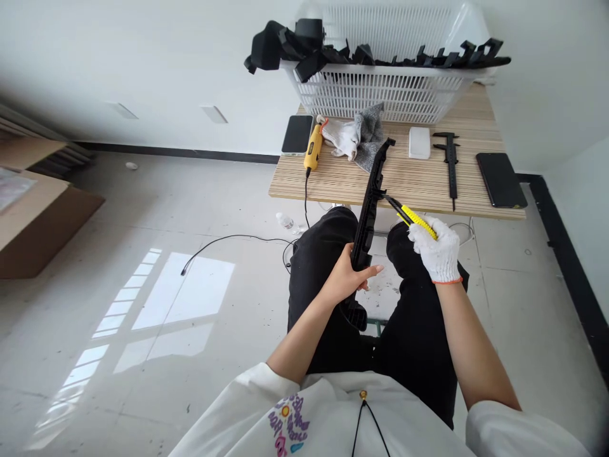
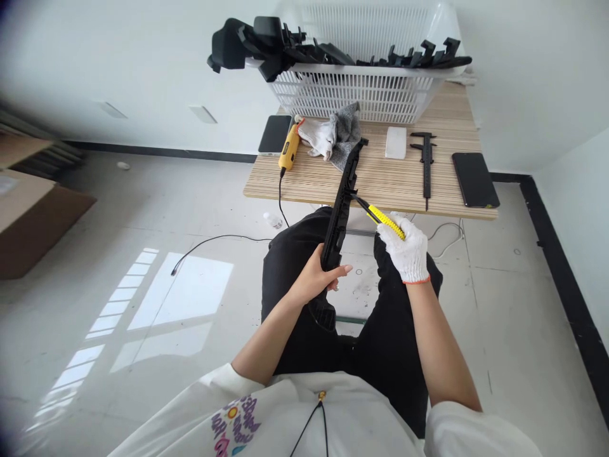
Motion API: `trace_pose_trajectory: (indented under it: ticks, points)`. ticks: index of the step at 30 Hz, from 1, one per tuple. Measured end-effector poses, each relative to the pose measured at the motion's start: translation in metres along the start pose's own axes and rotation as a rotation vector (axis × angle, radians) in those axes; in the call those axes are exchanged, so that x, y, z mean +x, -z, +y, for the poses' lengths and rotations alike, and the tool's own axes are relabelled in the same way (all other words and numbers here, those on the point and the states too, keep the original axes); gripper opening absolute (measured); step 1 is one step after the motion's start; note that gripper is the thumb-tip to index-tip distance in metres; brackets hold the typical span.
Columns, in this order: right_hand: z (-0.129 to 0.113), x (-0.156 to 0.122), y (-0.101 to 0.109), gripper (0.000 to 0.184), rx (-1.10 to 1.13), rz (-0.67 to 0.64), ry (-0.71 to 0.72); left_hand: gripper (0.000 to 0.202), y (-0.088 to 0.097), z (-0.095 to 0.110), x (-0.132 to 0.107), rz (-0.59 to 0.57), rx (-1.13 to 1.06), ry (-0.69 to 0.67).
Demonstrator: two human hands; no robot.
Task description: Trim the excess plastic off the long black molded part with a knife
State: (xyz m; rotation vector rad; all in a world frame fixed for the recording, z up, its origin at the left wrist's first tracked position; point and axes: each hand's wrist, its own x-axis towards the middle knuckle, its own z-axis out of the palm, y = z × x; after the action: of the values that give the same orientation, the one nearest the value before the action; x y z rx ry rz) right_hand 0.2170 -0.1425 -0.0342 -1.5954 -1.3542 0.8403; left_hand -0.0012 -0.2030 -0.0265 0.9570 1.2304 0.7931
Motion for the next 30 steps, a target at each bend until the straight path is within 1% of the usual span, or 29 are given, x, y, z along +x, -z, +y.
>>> trace_pose_trajectory:
  ticks: [3, 6, 7, 9, 11, 12, 15, 17, 20, 22, 24, 26, 28, 30]
  points:
    - [-0.003, 0.004, -0.007, 0.048, 0.17, 0.031, -0.11, 0.055, -0.005, -0.001, 0.002, -0.003, 0.014, -0.013]
    - [-0.007, 0.006, -0.012, 0.043, 0.217, 0.018, -0.18, 0.049, -0.014, -0.001, 0.007, -0.031, -0.058, 0.015]
    - [-0.009, 0.006, -0.012, 0.043, 0.215, 0.027, -0.184, 0.051, -0.018, -0.001, 0.01, -0.044, -0.101, 0.044]
    - [-0.014, 0.004, -0.011, 0.042, 0.213, 0.056, -0.18, 0.061, -0.023, -0.001, 0.014, -0.078, -0.2, 0.113]
    - [-0.021, 0.001, -0.006, 0.042, 0.214, 0.075, -0.173, 0.072, -0.026, -0.002, 0.017, -0.11, -0.28, 0.164]
    - [-0.025, 0.0, -0.003, 0.042, 0.214, 0.08, -0.168, 0.074, -0.026, -0.003, 0.018, -0.123, -0.318, 0.184]
    - [-0.035, 0.002, 0.009, 0.045, 0.197, 0.087, -0.152, 0.069, -0.024, -0.006, 0.015, -0.17, -0.445, 0.219]
    - [-0.04, 0.008, 0.017, 0.049, 0.167, 0.068, -0.144, 0.066, -0.023, -0.007, 0.01, -0.222, -0.493, 0.215]
    - [-0.044, 0.024, 0.024, 0.052, 0.106, -0.009, -0.133, 0.066, -0.02, -0.009, 0.0, -0.301, -0.498, 0.212]
    - [-0.045, 0.035, 0.026, 0.052, 0.068, -0.047, -0.108, 0.067, -0.019, -0.013, -0.005, -0.333, -0.488, 0.221]
    - [-0.043, 0.043, 0.025, 0.052, 0.05, -0.046, -0.076, 0.068, -0.017, -0.02, -0.007, -0.345, -0.509, 0.259]
    - [-0.039, 0.049, 0.024, 0.053, 0.057, -0.034, -0.062, 0.069, -0.015, -0.028, -0.006, -0.354, -0.54, 0.268]
    - [-0.032, 0.051, 0.024, 0.054, 0.071, -0.046, -0.072, 0.07, -0.013, -0.034, -0.005, -0.354, -0.545, 0.266]
    - [-0.025, 0.051, 0.027, 0.053, 0.074, -0.076, -0.093, 0.072, -0.012, -0.036, -0.003, -0.337, -0.527, 0.275]
